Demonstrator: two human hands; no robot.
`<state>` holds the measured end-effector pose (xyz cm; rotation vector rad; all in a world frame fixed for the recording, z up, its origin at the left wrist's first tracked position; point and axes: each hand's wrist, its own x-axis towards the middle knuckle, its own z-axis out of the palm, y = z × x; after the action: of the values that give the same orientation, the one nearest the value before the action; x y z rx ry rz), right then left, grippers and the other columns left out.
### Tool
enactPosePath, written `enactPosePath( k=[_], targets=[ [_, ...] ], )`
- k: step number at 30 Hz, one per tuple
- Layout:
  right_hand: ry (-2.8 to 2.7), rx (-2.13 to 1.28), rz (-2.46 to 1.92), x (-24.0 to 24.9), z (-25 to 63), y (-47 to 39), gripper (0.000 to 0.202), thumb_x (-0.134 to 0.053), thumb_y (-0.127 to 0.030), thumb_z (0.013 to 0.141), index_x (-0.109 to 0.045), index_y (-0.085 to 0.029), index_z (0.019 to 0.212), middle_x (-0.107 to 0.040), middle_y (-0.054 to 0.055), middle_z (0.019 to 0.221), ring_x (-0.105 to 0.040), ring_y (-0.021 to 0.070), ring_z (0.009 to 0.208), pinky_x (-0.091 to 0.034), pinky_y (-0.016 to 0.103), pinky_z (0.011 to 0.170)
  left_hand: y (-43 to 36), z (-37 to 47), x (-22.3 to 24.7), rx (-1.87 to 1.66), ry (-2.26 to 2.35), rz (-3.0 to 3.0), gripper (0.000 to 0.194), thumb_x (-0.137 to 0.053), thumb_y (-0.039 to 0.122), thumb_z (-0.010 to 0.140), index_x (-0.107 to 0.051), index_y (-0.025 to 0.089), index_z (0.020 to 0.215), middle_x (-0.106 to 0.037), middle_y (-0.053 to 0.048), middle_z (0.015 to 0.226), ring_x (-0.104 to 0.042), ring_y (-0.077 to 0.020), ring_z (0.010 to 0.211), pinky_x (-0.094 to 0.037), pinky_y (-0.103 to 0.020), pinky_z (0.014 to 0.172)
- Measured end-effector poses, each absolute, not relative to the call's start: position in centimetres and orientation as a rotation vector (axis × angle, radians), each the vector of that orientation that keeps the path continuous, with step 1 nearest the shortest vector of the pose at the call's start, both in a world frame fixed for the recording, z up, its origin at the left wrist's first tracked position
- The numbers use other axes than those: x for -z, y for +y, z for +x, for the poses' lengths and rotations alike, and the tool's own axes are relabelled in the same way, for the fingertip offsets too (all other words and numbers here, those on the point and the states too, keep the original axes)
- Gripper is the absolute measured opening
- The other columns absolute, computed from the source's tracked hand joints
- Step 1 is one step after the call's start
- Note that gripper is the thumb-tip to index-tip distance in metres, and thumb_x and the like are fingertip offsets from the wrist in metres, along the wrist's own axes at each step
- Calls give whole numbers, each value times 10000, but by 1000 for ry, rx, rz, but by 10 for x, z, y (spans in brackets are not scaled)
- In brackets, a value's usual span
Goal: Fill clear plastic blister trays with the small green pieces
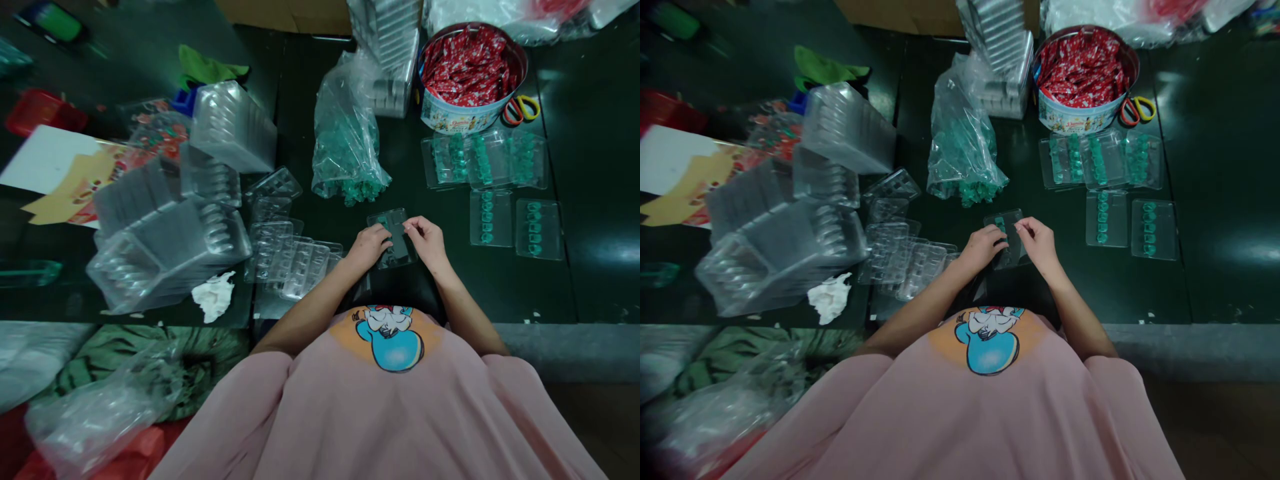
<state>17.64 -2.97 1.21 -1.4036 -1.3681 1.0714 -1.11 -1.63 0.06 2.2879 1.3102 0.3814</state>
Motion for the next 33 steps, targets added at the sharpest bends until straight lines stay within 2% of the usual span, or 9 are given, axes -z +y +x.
enactPosePath(
  k=[6,11,16,20,25,29,33],
  targets=[
    [-1444,-992,-1442,-2,179,-29,209,-544,-354,880,-663,-186,841,-620,-3,718,-528,131,637,-405,258,628,-23,-8,-3,-294,1355,2322,169,-581,182,893,-730,168,973,-676,-93,946,-644,-190,858,-496,-281,759],
    [-1609,-880,-1408,5,171,-6,146,-542,-252,866,-673,-188,861,-665,33,831,-597,162,747,-464,292,723,-23,-8,-5,-334,1350,2284,180,-620,183,867,-730,173,1009,-681,-92,999,-649,-194,891,-503,-293,789],
    [-1876,-747,-1332,5,145,44,265,-498,-123,862,-687,-171,1041,-663,77,947,-616,192,861,-492,329,825,-4,-24,-19,-566,1435,2137,294,-721,327,805,-724,178,1059,-678,-62,895,-636,-177,791,-497,-289,753],
    [-2013,-589,-1408,3,124,76,346,-522,-106,857,-646,-150,1177,-630,138,1081,-592,244,980,-476,377,889,19,-40,-26,-708,1628,2012,192,-674,273,821,-747,187,976,-681,-48,806,-625,-176,753,-487,-298,755],
    [-2012,-623,-1464,11,118,85,249,-535,-107,847,-662,-150,1056,-632,138,1003,-586,245,908,-461,390,857,33,-45,-13,-864,1611,1671,130,-674,211,778,-760,201,875,-735,-54,843,-656,-192,782,-494,-315,793],
    [-1868,-709,-1400,21,121,84,176,-551,-115,812,-639,-171,953,-624,80,900,-571,199,809,-455,351,818,32,-37,0,-973,1524,1407,138,-713,207,727,-763,198,855,-745,-53,849,-669,-198,786,-502,-316,790],
    [-1701,-838,-1346,22,120,84,100,-572,-160,768,-591,-194,860,-579,2,772,-538,150,707,-440,306,751,33,-29,3,-1055,1459,1133,163,-698,188,739,-750,160,891,-736,-54,821,-665,-158,728,-505,-291,762]
  ],
)
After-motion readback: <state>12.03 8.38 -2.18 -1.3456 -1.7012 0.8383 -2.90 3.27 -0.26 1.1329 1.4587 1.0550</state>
